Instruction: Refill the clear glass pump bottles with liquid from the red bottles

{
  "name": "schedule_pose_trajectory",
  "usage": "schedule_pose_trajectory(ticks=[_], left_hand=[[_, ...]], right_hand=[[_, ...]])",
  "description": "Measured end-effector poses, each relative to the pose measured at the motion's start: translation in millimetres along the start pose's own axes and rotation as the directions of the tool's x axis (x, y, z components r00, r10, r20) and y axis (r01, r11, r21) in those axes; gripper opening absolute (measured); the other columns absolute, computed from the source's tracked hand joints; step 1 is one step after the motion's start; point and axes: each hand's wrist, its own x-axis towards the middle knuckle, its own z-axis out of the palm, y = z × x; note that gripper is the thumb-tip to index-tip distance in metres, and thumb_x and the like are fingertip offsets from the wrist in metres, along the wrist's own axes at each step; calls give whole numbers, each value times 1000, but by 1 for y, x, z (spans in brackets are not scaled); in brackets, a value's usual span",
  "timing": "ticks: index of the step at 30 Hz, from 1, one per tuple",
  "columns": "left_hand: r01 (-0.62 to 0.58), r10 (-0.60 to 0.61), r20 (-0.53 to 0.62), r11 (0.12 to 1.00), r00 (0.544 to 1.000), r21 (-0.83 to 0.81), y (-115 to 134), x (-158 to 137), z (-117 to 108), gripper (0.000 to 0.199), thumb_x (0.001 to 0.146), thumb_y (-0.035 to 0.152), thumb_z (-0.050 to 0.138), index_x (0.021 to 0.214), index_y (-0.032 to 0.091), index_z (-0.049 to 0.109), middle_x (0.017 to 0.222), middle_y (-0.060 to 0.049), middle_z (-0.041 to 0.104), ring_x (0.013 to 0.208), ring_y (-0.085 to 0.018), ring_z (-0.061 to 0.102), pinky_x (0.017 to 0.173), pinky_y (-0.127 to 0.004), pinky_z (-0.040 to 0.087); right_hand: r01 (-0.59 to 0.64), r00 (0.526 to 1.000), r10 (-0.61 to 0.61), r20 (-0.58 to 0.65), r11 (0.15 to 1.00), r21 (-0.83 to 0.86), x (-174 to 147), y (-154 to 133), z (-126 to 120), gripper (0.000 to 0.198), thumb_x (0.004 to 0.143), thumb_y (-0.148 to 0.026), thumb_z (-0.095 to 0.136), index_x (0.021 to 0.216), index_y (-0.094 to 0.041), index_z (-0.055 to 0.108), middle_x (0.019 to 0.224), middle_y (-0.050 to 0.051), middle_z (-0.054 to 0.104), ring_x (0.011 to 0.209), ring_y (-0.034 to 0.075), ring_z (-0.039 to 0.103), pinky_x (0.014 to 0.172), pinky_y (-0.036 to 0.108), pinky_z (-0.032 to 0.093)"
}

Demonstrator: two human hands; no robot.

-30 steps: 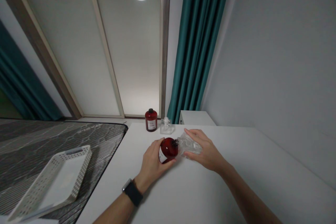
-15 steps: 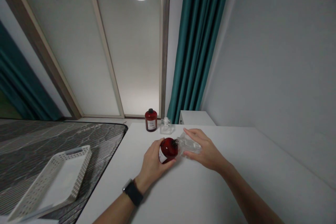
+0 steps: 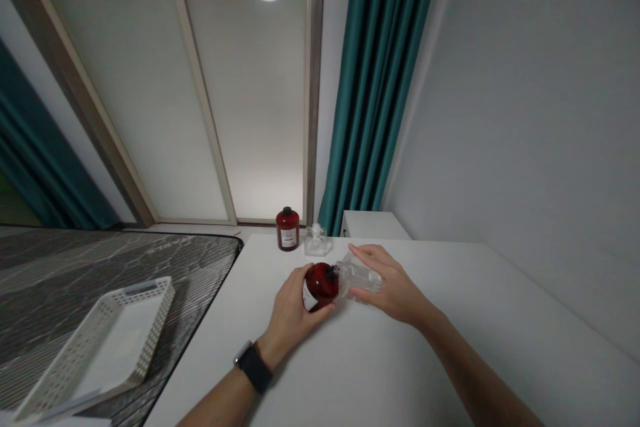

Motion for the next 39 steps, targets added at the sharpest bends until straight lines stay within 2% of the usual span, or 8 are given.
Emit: schedule_pose_trajectory(ticks=[39], left_hand=[[47, -45, 13, 994, 999, -103, 1, -1, 2, 64, 75, 31, 77, 130, 20, 46, 124, -12, 61, 114, -29, 61, 98, -47, 51]], right_hand=[[34, 998, -34, 49, 999, 13, 9, -2, -5, 73, 82, -33, 75, 148, -26, 44, 127, 13, 60, 118, 28, 57, 103, 48, 49]])
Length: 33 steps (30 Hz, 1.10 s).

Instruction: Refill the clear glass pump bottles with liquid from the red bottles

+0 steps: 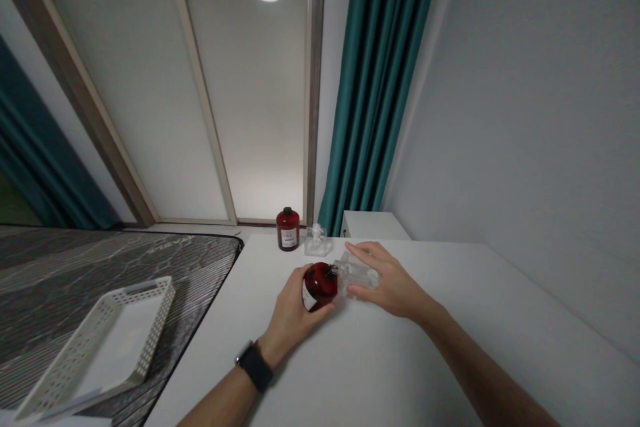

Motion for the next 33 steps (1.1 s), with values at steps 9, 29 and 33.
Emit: schedule_pose_trajectory(ticks=[9, 29, 33], left_hand=[[-2, 2, 13, 1000, 1000, -17, -2, 0, 0, 64, 76, 30, 76, 130, 20, 44, 124, -12, 60, 114, -29, 60, 98, -48, 50], [-2, 3, 17, 998, 1000, -59, 0, 0, -1, 63, 75, 27, 77, 130, 20, 45, 123, -10, 61, 113, -27, 60, 97, -42, 50], [7, -5, 29, 997, 1000, -71, -2, 0, 0, 64, 75, 27, 77, 130, 20, 45, 124, -10, 60, 113, -27, 60, 98, -42, 49]], right_hand=[[-4, 1000, 4, 10, 1000, -11, 1, -2, -1, 75, 82, -34, 75, 149, -29, 42, 126, 11, 60, 118, 28, 57, 103, 49, 49], [-9, 999, 9, 51, 1000, -5, 6, -7, -7, 71, 83, -35, 74, 147, -25, 45, 126, 13, 60, 119, 28, 56, 104, 49, 48], [-12, 998, 12, 68, 1000, -2, 7, -7, -7, 73, 82, -36, 75, 147, -24, 45, 126, 14, 59, 119, 29, 55, 104, 50, 47]])
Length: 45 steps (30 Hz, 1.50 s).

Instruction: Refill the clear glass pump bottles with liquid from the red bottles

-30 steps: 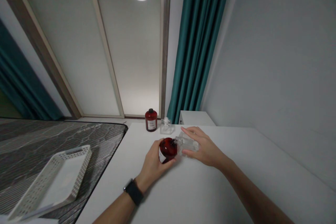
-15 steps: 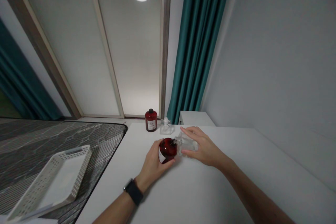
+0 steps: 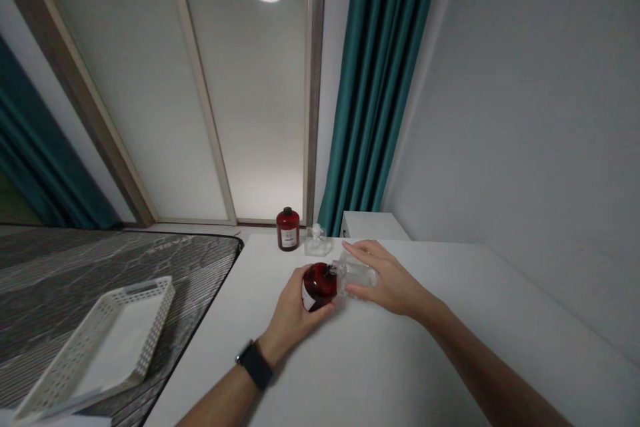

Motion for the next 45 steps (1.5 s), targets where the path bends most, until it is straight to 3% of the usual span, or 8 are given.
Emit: schedule_pose_trajectory(ticks=[45], left_hand=[[85, -88, -12, 982, 996, -169, 7, -2, 4, 64, 73, 22, 77, 129, 19, 46, 124, -10, 60, 113, -27, 60, 99, -44, 48]], right_hand=[[1, 997, 1, 71, 1000, -25, 10, -10, -10, 69, 83, -37, 74, 145, -25, 48, 131, 13, 59, 122, 29, 55, 107, 51, 45]])
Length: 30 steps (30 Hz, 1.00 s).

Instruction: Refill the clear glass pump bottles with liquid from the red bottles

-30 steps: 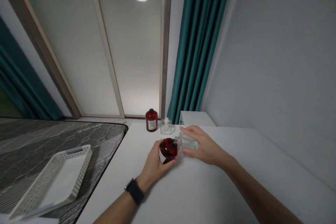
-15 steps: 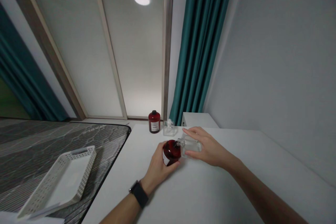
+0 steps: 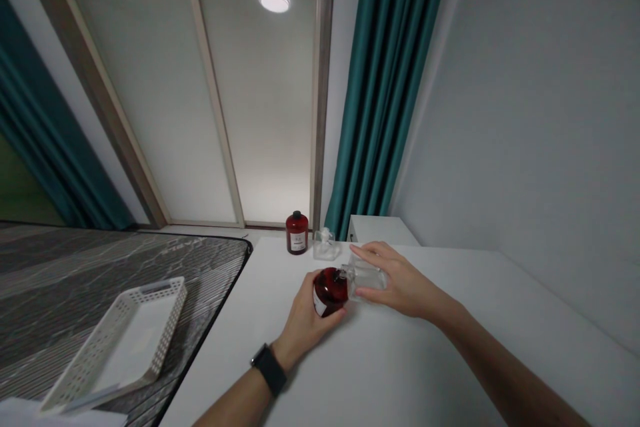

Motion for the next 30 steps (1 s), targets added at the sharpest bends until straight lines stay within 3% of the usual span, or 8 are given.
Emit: schedule_pose_trajectory(ticks=[30], left_hand=[[41, -40, -30, 999, 999, 33, -5, -1, 2, 67, 69, 26, 79, 127, 19, 46, 120, -9, 64, 105, -26, 65, 94, -42, 52]], right_hand=[[19, 1000, -19, 17, 1000, -8, 5, -5, -3, 69, 84, -37, 73, 146, -29, 46, 129, 12, 60, 121, 28, 56, 105, 51, 46]])
